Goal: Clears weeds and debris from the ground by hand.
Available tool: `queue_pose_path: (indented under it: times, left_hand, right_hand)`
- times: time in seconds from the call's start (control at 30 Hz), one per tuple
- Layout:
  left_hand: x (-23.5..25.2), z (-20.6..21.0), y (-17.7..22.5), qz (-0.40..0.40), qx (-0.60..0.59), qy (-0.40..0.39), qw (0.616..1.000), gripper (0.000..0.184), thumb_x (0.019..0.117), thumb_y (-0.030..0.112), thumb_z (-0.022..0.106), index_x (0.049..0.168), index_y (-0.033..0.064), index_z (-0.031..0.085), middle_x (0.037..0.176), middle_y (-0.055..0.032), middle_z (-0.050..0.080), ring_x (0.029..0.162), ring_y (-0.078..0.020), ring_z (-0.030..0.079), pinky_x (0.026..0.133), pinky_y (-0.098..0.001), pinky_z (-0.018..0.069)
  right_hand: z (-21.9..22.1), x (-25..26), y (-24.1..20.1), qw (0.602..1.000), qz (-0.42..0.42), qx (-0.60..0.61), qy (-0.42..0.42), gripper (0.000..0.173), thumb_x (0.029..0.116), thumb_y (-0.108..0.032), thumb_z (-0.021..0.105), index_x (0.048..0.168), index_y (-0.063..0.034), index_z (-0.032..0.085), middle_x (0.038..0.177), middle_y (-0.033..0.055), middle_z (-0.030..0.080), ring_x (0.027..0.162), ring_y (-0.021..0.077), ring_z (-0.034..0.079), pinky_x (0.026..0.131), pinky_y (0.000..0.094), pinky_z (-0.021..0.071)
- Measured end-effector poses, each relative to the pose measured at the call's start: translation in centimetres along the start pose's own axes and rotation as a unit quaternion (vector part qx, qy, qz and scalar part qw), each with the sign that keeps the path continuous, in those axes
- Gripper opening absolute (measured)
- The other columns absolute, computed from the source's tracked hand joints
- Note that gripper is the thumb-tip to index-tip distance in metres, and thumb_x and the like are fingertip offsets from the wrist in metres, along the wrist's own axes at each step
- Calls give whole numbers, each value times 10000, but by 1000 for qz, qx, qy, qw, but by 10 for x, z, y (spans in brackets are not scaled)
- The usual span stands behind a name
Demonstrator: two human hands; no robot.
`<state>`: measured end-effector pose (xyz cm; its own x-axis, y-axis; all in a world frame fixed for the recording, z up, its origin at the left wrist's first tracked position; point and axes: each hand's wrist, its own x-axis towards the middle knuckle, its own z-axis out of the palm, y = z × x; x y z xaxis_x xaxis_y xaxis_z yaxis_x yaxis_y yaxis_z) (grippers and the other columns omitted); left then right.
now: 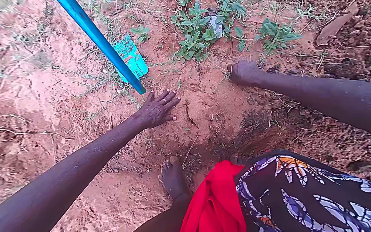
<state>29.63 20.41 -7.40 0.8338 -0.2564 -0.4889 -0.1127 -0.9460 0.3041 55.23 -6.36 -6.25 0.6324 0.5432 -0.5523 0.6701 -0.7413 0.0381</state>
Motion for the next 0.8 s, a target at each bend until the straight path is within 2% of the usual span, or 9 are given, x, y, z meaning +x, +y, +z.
queue_pose_path:
  times: [0.07, 0.13, 0.27, 0.3, 0.4, 0.57, 0.67, 0.73, 0.8]
  left_hand:
    - [-1, 0, 1, 1, -6, 2, 1000, 733, 1018, 609, 474, 1628, 230, 326, 1711, -82, 220, 1590, -327, 124, 1183, -735, 68]
    - [-1, 2, 1, 5, -13, 10, 1000, 740, 1017, 615, 466, 1625, 215, 335, 1706, -99, 231, 1589, -337, 127, 1186, -736, 66]
    - [-2, 9, -3, 18, -24, 27, 999, 737, 1009, 620, 477, 1612, 211, 366, 1695, -108, 261, 1583, -349, 153, 1177, -748, 69]
    - [1, 7, -4, 20, -21, 28, 999, 739, 1010, 619, 476, 1613, 206, 365, 1694, -111, 261, 1582, -351, 156, 1174, -752, 71]
    - [2, 2, -3, 14, -15, 2, 1000, 746, 1012, 616, 480, 1622, 211, 341, 1702, -100, 242, 1586, -345, 136, 1176, -748, 60]
    - [2, -4, 1, -5, -9, -24, 1000, 743, 1018, 603, 485, 1630, 218, 319, 1710, -102, 215, 1591, -335, 114, 1187, -732, 63]
    - [1, -10, 6, -25, -7, -48, 999, 748, 1028, 597, 470, 1640, 207, 288, 1718, -100, 186, 1596, -319, 87, 1202, -709, 53]
    - [1, -14, 9, -33, -4, -59, 998, 742, 1037, 588, 458, 1642, 199, 278, 1722, -99, 166, 1598, -318, 67, 1208, -701, 51]
    - [1, -17, 12, -37, -4, -69, 997, 733, 1044, 577, 450, 1644, 197, 267, 1725, -95, 152, 1599, -315, 51, 1212, -693, 49]
  right_hand:
    - [-13, -11, -8, 998, 22, 29, -51, 251, 1029, -154, 523, 1159, 27, 637, 1109, 326, 651, 1084, 525, 638, 809, 687, 485]
    - [-20, -25, -12, 995, 11, 72, -65, 210, 1017, -131, 543, 1118, 19, 650, 1052, 305, 666, 1061, 506, 647, 813, 677, 478]
    - [-16, -92, -27, 985, -115, 127, 10, 170, 1032, -141, 536, 959, -21, 631, 766, 212, 638, 773, 443, 665, 631, 606, 467]
    - [-14, -99, -23, 986, -115, 118, 39, 199, 1056, -180, 546, 996, -12, 634, 768, 227, 646, 760, 460, 675, 624, 615, 484]
    - [-12, -89, -2, 994, -75, 78, 34, 228, 1072, -185, 545, 1185, 0, 615, 975, 287, 673, 912, 515, 681, 738, 663, 509]
    - [-10, -47, 3, 968, -244, 10, 52, 351, 1000, 76, 476, 1318, -7, 599, 1121, 275, 669, 965, 497, 683, 773, 623, 527]
    - [-13, -17, -13, 969, -246, -35, 4, 521, 1002, 90, 480, 1500, -65, 496, 1489, 217, 539, 1132, 470, 658, 881, 608, 523]
    - [-14, 1, -16, 977, -204, -52, -18, 490, 1036, 50, 458, 1517, -45, 454, 1484, 247, 517, 1142, 486, 641, 886, 619, 520]
    - [-14, 9, -12, 984, -164, -63, -18, 361, 1052, 24, 451, 1411, 21, 494, 1295, 300, 591, 1134, 506, 628, 890, 622, 515]
